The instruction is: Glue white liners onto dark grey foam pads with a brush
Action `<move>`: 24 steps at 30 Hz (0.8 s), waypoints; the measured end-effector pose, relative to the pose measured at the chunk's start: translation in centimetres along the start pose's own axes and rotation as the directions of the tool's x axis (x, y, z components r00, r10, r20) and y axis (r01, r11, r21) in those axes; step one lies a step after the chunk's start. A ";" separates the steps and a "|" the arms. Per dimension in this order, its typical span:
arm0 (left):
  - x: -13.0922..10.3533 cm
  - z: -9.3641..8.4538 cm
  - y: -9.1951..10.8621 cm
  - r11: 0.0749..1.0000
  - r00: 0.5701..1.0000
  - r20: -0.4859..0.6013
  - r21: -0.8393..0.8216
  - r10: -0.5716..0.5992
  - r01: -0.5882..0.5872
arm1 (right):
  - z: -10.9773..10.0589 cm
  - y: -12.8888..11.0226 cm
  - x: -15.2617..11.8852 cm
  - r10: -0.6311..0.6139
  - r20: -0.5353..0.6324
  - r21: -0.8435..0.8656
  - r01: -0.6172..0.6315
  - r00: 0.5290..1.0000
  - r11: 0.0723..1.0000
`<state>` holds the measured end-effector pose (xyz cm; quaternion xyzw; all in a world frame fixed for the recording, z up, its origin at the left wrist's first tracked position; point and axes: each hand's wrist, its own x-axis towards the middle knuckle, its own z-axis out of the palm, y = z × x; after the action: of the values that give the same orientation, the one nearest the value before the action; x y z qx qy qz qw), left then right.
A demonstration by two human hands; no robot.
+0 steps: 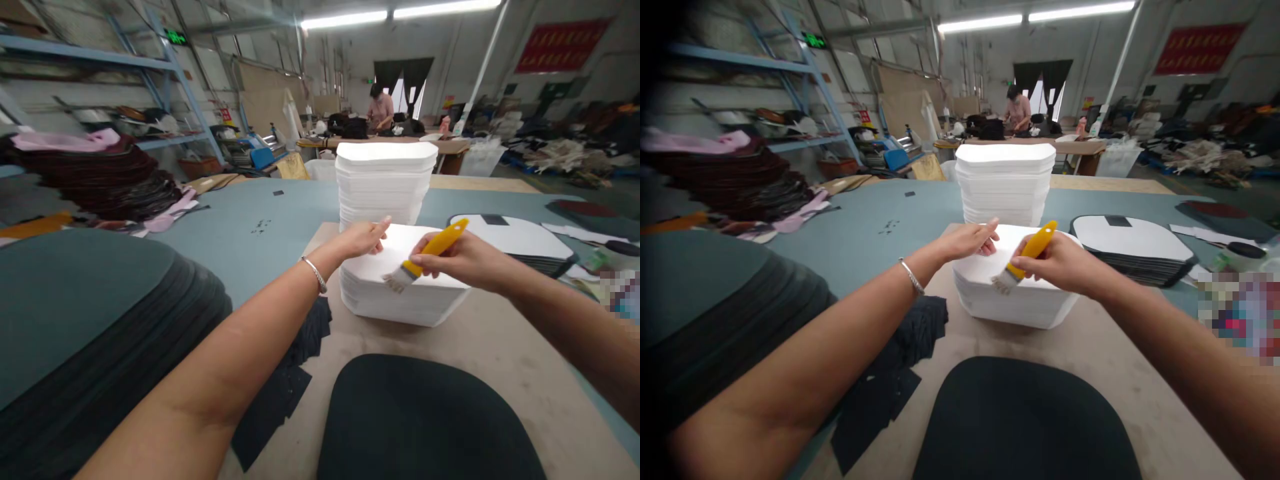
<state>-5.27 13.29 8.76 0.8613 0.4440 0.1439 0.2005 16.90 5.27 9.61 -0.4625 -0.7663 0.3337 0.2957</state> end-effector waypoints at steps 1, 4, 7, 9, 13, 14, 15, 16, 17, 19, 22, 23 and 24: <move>0.1 0.2 0.2 0.999 1.000 -0.006 0.034 0.012 -0.012 | -1.8 0.9 -1.2 0.046 0.009 -0.006 -0.046 0.999 0.999; 0.0 1.0 1.2 0.982 0.998 -0.016 0.177 0.061 -0.058 | -7.4 3.5 -5.1 0.199 -0.001 -0.019 -0.199 0.980 0.980; -0.3 2.0 2.5 0.947 0.996 -0.022 0.311 0.090 -0.079 | -11.4 5.5 -7.7 0.296 -0.110 0.000 -0.298 0.949 0.955; -0.6 2.6 3.3 0.923 0.995 -0.027 0.376 0.100 -0.083 | -12.5 6.1 -7.7 0.299 -0.246 -0.003 -0.309 0.922 0.951; -0.7 3.1 3.8 0.881 0.994 -0.021 0.465 0.108 -0.086 | -11.9 5.8 -4.3 0.231 -0.523 -0.077 -0.316 0.820 0.946; -0.7 3.1 3.8 0.872 0.994 -0.014 0.481 0.106 -0.086 | -11.5 5.7 -3.3 0.219 -0.564 -0.104 -0.331 0.796 0.938; -0.7 3.1 3.8 0.864 0.995 -0.007 0.495 0.104 -0.087 | -11.1 5.6 -2.5 0.209 -0.590 -0.129 -0.347 0.780 0.929; -0.7 3.0 3.8 0.858 0.995 0.001 0.507 0.101 -0.087 | -10.7 5.4 -2.0 0.198 -0.604 -0.163 -0.363 0.772 0.917; -0.6 2.9 3.8 0.853 0.995 0.009 0.514 0.096 -0.087 | -10.2 5.4 -1.9 0.186 -0.610 -0.200 -0.377 0.770 0.904; -0.2 2.6 4.1 0.851 0.996 0.026 0.518 0.083 -0.084 | -8.9 5.1 -2.9 0.169 -0.617 -0.271 -0.408 0.769 0.872; 1.4 2.2 5.3 0.867 0.997 0.057 0.493 0.043 -0.066 | -5.9 4.5 -6.2 0.121 -0.629 -0.333 -0.406 0.768 0.851; 2.3 2.1 5.9 0.877 0.998 0.062 0.478 0.026 -0.052 | -4.5 4.2 -7.5 0.078 -0.636 -0.349 -0.376 0.768 0.858; 3.2 2.1 6.7 0.889 0.998 0.057 0.457 0.008 -0.033 | -3.1 3.9 -8.7 0.019 -0.641 -0.376 -0.335 0.767 0.864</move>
<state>2.21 11.92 10.28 0.8925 0.4508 0.0143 0.0023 24.73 -0.52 7.19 -0.6755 -0.6351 -0.0044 0.3746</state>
